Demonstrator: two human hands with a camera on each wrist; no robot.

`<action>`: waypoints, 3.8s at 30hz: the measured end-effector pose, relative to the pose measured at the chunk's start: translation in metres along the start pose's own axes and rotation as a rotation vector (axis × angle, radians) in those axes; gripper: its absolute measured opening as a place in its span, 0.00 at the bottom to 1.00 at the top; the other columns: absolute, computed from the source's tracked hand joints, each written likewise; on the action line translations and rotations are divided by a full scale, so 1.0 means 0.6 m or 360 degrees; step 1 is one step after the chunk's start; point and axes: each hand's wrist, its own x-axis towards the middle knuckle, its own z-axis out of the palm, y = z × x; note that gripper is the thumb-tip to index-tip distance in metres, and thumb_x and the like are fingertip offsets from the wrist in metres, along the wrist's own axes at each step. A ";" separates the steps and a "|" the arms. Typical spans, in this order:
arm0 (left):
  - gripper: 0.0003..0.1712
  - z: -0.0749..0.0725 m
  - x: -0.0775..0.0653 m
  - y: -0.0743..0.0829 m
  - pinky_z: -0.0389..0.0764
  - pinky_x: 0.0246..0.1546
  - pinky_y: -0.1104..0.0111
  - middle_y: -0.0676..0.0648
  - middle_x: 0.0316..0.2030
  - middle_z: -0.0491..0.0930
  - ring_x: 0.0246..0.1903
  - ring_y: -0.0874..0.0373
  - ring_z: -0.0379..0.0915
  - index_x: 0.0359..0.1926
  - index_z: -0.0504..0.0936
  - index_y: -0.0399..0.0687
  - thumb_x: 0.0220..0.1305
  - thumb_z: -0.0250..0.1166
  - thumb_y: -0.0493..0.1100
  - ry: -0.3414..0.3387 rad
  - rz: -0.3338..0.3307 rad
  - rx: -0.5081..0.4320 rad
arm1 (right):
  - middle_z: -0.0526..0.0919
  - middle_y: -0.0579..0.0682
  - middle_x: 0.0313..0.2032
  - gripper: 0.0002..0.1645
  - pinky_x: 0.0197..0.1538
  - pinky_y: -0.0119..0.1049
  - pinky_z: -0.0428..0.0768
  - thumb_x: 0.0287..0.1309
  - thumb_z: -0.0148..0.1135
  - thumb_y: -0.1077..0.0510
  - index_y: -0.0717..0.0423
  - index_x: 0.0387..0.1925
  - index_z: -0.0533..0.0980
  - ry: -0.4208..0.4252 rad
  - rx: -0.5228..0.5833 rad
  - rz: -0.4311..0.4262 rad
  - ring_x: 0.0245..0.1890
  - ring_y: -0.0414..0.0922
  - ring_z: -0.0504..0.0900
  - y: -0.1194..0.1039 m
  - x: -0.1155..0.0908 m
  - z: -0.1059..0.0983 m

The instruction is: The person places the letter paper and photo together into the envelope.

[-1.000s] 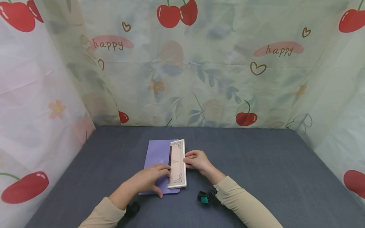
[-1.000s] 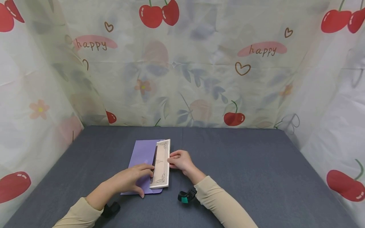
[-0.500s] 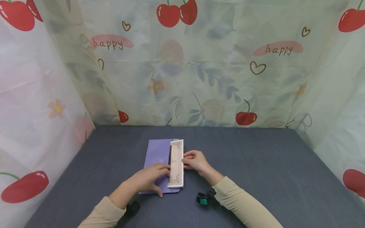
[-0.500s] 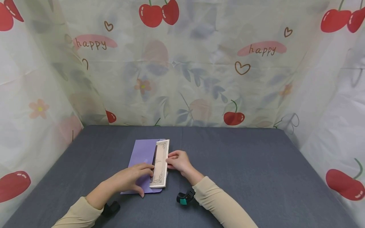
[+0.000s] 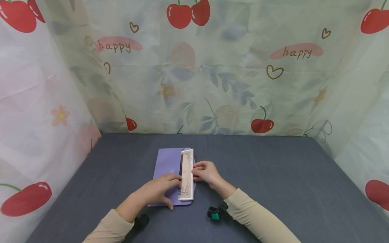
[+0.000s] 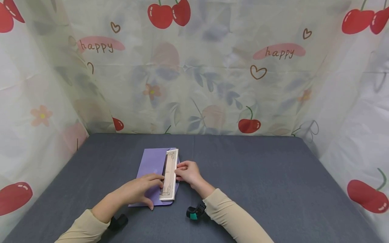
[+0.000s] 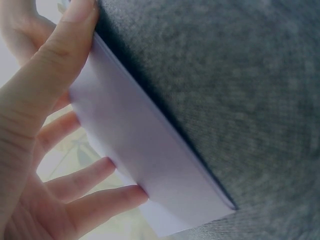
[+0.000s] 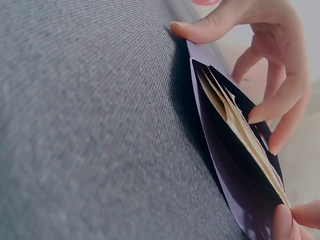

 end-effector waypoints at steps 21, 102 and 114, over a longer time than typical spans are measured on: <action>0.35 0.001 -0.002 0.000 0.70 0.61 0.57 0.47 0.58 0.72 0.59 0.50 0.68 0.47 0.75 0.49 0.35 0.76 0.55 0.0048 0.0020 0.0028 | 0.78 0.53 0.28 0.21 0.29 0.31 0.83 0.50 0.61 0.71 0.72 0.49 0.72 0.0047 0.0065 -0.0062 0.21 0.36 0.77 -0.002 -0.007 0.015; 0.34 0.001 -0.001 -0.002 0.71 0.59 0.57 0.47 0.59 0.72 0.59 0.51 0.67 0.47 0.75 0.50 0.36 0.76 0.54 0.0027 -0.0004 -0.0023 | 0.80 0.55 0.31 0.21 0.32 0.34 0.84 0.50 0.61 0.72 0.72 0.49 0.73 -0.0016 -0.0004 -0.0100 0.24 0.37 0.78 0.001 0.003 0.039; 0.34 0.000 -0.002 -0.001 0.70 0.60 0.55 0.47 0.59 0.71 0.60 0.49 0.67 0.47 0.75 0.50 0.37 0.76 0.54 0.0029 -0.0003 -0.0037 | 0.80 0.57 0.32 0.22 0.32 0.34 0.84 0.48 0.60 0.73 0.71 0.49 0.73 -0.0010 -0.0008 -0.0139 0.24 0.37 0.78 0.001 0.003 0.043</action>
